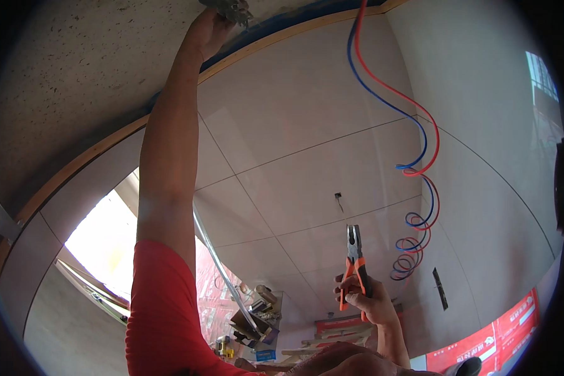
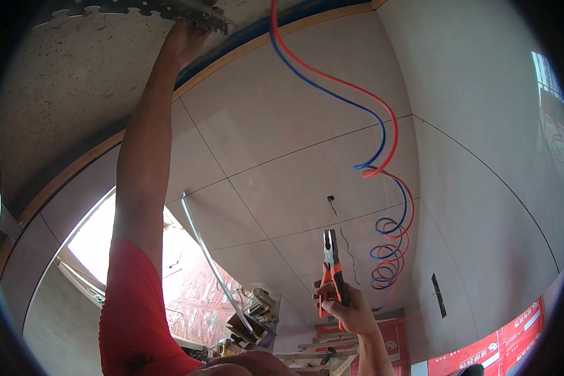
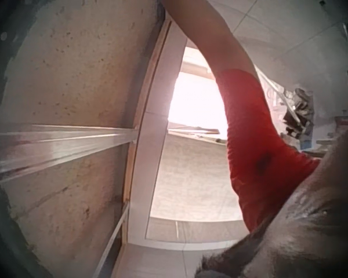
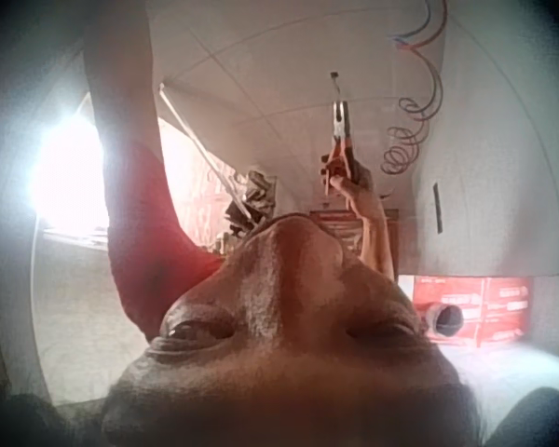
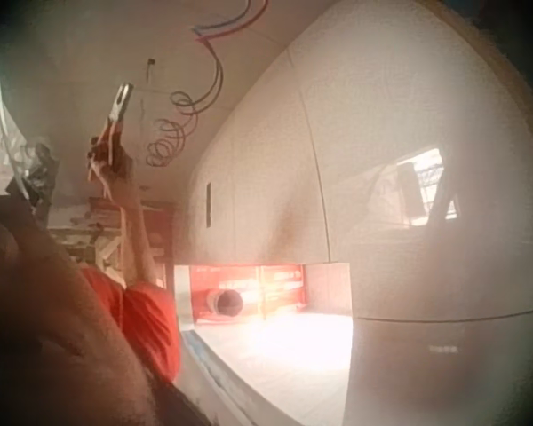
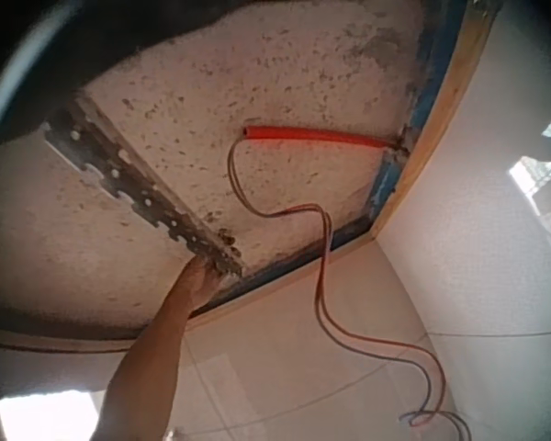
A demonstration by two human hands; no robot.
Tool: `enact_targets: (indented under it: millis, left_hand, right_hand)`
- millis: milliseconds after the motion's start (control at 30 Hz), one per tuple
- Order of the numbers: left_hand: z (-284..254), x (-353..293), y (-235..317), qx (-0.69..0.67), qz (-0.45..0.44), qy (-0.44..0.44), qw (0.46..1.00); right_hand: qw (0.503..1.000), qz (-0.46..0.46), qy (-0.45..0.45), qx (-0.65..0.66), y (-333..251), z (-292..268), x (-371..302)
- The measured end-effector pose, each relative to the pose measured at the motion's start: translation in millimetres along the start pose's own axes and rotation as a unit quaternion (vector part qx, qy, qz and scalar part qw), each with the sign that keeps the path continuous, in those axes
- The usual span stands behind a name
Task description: Install electrical wiring and a metal support frame into a ceiling during renovation.
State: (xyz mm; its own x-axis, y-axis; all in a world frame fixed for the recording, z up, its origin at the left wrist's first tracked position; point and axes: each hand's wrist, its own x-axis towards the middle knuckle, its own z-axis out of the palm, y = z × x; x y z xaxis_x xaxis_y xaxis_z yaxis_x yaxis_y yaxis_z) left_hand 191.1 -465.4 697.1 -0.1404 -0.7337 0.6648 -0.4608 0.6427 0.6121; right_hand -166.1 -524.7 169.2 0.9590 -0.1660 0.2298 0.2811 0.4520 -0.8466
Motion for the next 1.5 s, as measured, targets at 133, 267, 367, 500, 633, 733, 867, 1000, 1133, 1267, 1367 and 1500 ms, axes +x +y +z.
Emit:
enact_targets:
  millis: [133,267,367,500,633,733,867,1000,1133,1267,1367,1500]
  left_hand:
    - [7.0,1.6,-11.1,0.056,-0.044,0.133,0.989]
    - [-5.8,-2.5,7.8,0.113,-0.067,0.105,0.986]
    - [40.8,-6.4,-13.1,0.016,-0.045,0.199,0.979]
    - [2.6,1.1,1.2,0.054,-0.046,0.166,0.984]
    - [2.5,9.4,-6.8,0.018,-0.057,0.134,0.989]
    - [24.4,15.7,4.9,0.040,-0.072,0.172,0.982]
    - [56.4,7.3,3.5,0.086,-0.129,0.181,0.971]
    - [93.2,12.3,34.6,0.083,-0.210,0.209,0.951]
    - [107.3,0.4,51.5,0.083,-0.169,0.080,0.979]
    - [91.7,9.9,44.2,0.106,-0.189,0.204,0.955]
    - [97.6,13.5,41.2,0.115,-0.190,0.176,0.959]
    - [112.5,16.6,40.7,0.163,-0.222,0.209,0.938]
  right_hand:
    - [1.000,0.007,0.002,0.013,6.0,-0.4,4.0]
    - [1.000,0.005,-0.024,0.011,7.9,2.7,3.9]
    - [1.000,-0.002,0.002,-0.008,7.7,2.7,7.2]
    - [0.980,-0.060,-0.032,-0.187,-23.0,19.2,51.3]
    - [0.915,-0.205,-0.034,-0.346,-132.9,64.7,119.7]
    - [0.853,-0.236,0.041,-0.463,-219.6,113.6,148.5]
    - [0.769,-0.290,0.143,-0.552,-256.6,123.1,208.9]
    - [0.778,-0.306,0.159,-0.524,-279.0,133.5,194.2]
    - [0.792,-0.310,0.160,-0.500,-288.4,143.4,185.5]
    - [0.797,-0.295,0.156,-0.503,-290.6,158.2,190.4]
    - [0.778,-0.287,0.183,-0.528,-294.8,160.7,195.2]
    - [0.771,-0.299,0.196,-0.526,-291.2,163.7,198.3]
